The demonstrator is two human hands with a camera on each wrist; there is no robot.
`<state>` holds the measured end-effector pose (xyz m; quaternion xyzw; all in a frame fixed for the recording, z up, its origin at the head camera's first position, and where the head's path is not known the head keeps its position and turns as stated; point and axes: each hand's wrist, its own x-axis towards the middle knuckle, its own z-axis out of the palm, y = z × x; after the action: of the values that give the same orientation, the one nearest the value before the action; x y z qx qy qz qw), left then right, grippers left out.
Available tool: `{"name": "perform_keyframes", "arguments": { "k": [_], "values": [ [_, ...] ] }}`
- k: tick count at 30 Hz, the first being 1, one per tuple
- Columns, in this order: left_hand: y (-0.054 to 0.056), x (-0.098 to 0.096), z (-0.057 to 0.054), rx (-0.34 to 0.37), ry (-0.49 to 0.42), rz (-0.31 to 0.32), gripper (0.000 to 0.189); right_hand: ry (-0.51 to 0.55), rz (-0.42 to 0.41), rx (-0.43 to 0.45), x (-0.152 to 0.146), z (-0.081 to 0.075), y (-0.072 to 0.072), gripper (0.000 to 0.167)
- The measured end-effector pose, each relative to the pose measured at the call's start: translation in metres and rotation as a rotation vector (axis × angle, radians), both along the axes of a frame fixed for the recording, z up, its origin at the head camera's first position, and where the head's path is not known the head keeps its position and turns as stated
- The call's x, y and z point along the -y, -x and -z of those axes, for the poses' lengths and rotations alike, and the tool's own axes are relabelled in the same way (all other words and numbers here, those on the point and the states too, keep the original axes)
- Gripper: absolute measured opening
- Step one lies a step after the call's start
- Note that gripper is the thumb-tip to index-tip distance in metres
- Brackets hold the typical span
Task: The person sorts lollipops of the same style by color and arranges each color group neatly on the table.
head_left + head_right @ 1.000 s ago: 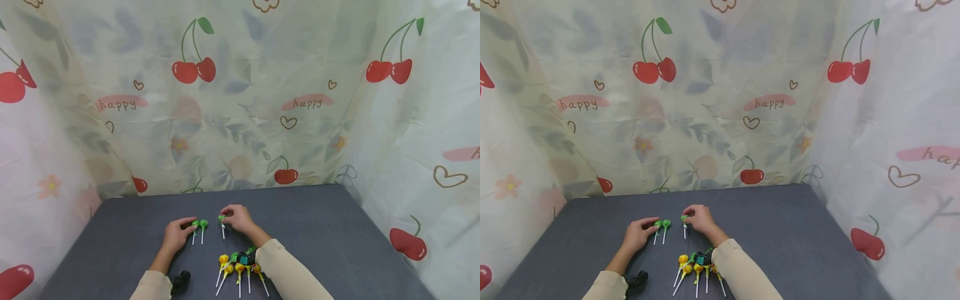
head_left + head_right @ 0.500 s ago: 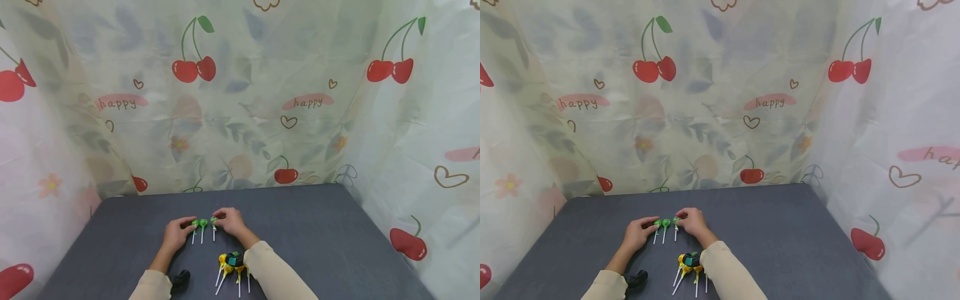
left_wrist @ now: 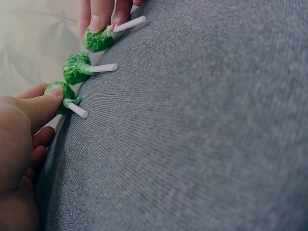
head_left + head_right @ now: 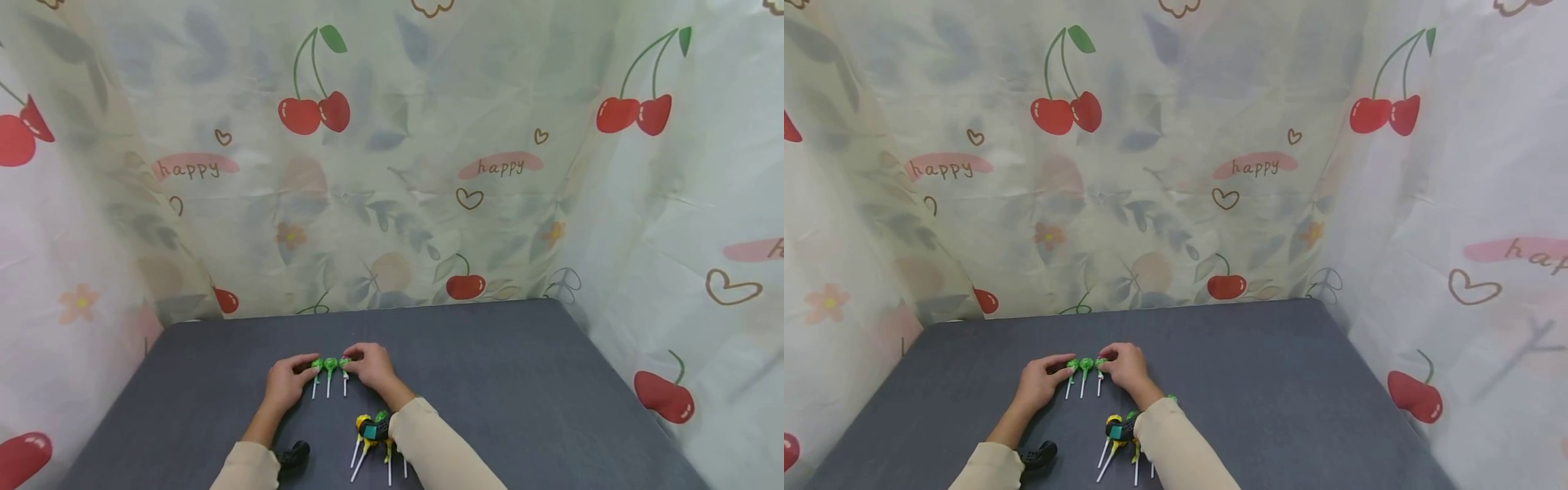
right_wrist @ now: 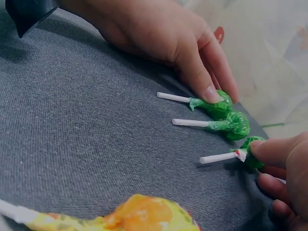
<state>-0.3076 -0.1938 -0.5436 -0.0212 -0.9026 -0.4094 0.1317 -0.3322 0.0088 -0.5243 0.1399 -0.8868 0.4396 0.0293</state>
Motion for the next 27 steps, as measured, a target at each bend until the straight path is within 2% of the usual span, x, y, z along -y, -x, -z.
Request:
{"name": "perform_keyframes", "arguments": {
  "k": [15,27],
  "values": [
    [0.0007,0.0011,0.0014,-0.005,-0.008,0.012,0.03,0.031,0.059,-0.02,0.0049,0.0012,-0.0044,0.015],
    [0.0008,0.0011,0.0023,-0.005,0.002,0.006,0.029,0.027,0.055,-0.005,0.0047,0.0035,-0.0031,0.017]
  ]
}}
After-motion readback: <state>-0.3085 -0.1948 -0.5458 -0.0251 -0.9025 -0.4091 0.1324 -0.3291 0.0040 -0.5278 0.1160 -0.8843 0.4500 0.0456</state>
